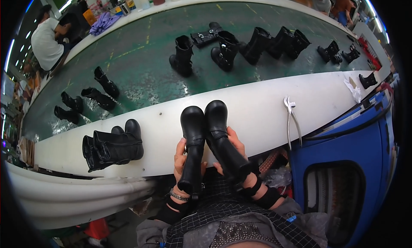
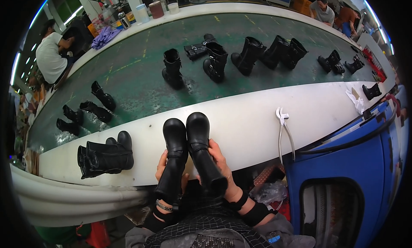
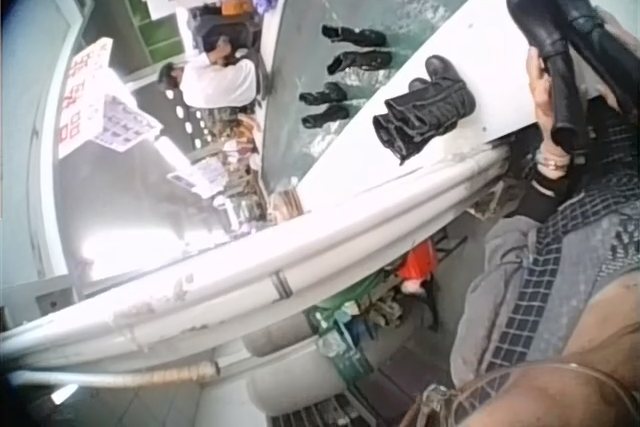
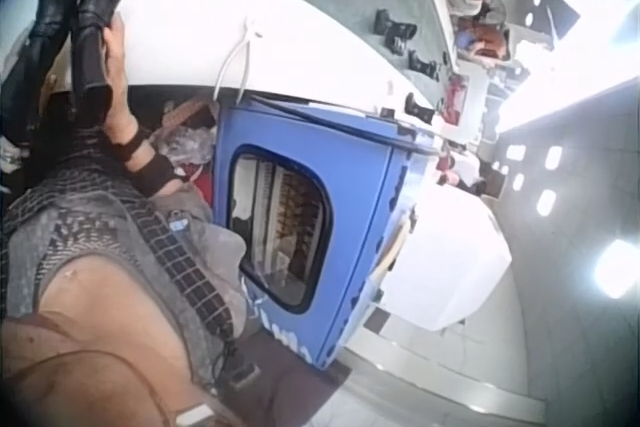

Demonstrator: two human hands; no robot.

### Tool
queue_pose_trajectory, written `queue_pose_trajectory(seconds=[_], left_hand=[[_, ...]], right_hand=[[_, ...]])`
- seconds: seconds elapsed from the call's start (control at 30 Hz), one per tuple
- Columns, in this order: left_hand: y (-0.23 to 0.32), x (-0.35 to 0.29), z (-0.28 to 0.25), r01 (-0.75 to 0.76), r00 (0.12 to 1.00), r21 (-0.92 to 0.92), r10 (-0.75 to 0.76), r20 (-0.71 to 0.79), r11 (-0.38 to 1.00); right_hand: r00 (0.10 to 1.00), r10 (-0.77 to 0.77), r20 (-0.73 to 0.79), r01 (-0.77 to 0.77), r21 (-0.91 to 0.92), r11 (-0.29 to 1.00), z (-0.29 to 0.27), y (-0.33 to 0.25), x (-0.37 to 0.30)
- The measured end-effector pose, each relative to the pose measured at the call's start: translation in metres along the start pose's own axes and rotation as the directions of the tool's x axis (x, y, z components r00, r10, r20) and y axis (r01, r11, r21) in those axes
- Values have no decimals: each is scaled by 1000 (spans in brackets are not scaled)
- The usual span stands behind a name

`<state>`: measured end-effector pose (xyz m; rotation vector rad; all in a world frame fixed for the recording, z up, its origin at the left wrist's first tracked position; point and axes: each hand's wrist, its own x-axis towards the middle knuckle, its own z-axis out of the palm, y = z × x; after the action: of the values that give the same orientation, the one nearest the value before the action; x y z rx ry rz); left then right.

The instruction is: The recorder is inspecting and matching pairs of black leather boots on a factory conveyor belt.

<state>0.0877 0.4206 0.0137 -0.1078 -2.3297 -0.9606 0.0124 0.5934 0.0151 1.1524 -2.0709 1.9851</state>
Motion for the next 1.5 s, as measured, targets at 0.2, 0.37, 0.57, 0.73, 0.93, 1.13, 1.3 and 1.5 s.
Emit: queue_pose_trajectory(seconds=[0.2, 0.37, 0.57, 0.73, 0.93, 1.13, 1.3, 1.5], left_hand=[[-8, -9, 9, 46, 994, -135, -59, -95, 990], [-6, -8, 10, 21, 996, -329, -49, -77, 944], [-10, 6, -14, 226, 946, -866, -313, 86, 445], [-9, 19, 9, 390, 909, -539, -407, 92, 747], [-8, 20, 8, 462, 854, -818, -422, 306, 343], [-9, 30, 6, 465, 852, -828, -414, 322, 314], [-16, 45, 9, 504, 828, -821, -423, 369, 269], [-15, 51, 7, 540, 795, -821, -431, 427, 185]], right_hand=[[1000, 13, -19, -9, 196, 981, 4, 14, -11], [982, 186, -14, -166, 390, 905, -15, 4, -5], [814, 569, -116, -375, 642, 668, -22, 0, 22], [858, 505, -89, -404, 491, 772, 3, -13, 26], [887, 461, -32, -415, 384, 825, 1, -16, 29], [877, 481, 6, -475, 175, 863, -8, -19, 44], [766, 637, 80, -637, -29, 770, -27, -11, 70], [825, 554, 109, -552, -50, 832, -36, 4, 81]])
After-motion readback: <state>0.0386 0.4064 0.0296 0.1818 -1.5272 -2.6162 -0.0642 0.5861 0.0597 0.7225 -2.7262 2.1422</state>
